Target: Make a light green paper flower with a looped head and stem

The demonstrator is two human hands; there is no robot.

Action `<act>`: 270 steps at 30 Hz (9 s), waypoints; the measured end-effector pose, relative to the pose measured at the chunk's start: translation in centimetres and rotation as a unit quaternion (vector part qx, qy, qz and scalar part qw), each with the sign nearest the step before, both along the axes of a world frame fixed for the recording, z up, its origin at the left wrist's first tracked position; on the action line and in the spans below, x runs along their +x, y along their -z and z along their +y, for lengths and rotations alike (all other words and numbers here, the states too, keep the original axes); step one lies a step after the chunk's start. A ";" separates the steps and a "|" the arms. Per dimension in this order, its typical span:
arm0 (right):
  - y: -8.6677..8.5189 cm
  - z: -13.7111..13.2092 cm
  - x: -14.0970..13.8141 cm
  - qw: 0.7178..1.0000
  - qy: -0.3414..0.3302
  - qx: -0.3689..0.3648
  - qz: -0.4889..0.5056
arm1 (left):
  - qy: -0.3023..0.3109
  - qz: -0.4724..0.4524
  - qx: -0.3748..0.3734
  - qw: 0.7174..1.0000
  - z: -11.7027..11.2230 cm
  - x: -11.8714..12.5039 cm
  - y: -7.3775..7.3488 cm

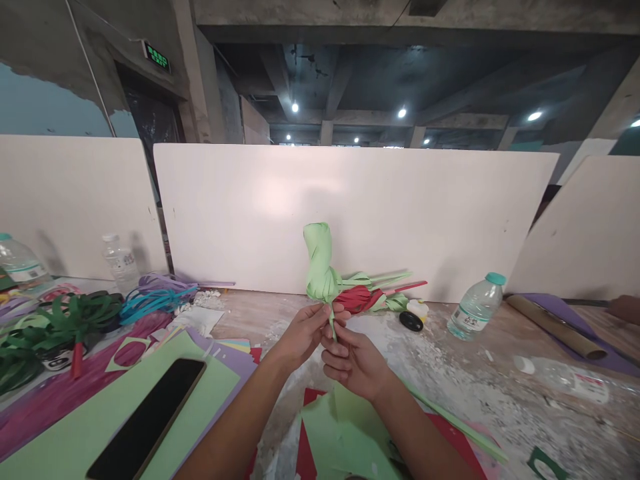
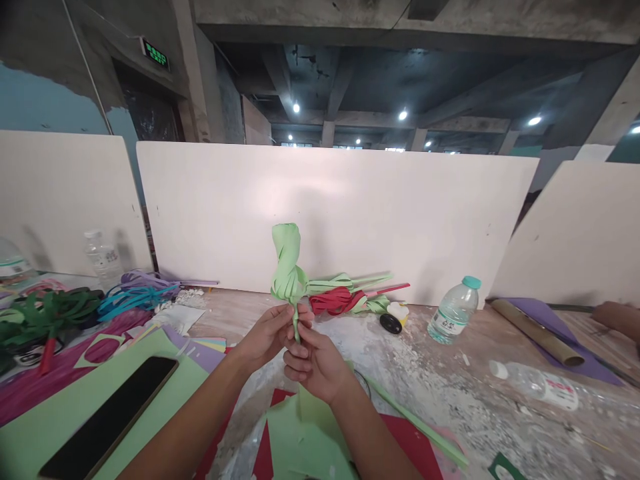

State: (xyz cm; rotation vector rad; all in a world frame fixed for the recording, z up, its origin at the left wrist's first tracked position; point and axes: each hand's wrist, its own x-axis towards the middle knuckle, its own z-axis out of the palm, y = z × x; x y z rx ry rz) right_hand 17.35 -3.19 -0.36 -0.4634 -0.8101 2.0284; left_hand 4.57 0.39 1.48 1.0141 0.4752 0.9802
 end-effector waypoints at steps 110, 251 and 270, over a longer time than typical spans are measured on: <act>1.1 -0.4 -1.6 0.796 0.343 0.279 -0.414 | -0.178 0.085 0.081 0.977 -0.3 0.3 -0.7; 2.5 1.0 -1.8 0.820 0.364 0.210 -0.389 | -0.256 0.104 0.152 0.949 -0.9 -1.5 -2.8; 2.1 0.6 -1.9 0.813 0.348 0.235 -0.404 | -0.168 0.033 0.109 0.979 0.6 -1.8 -0.8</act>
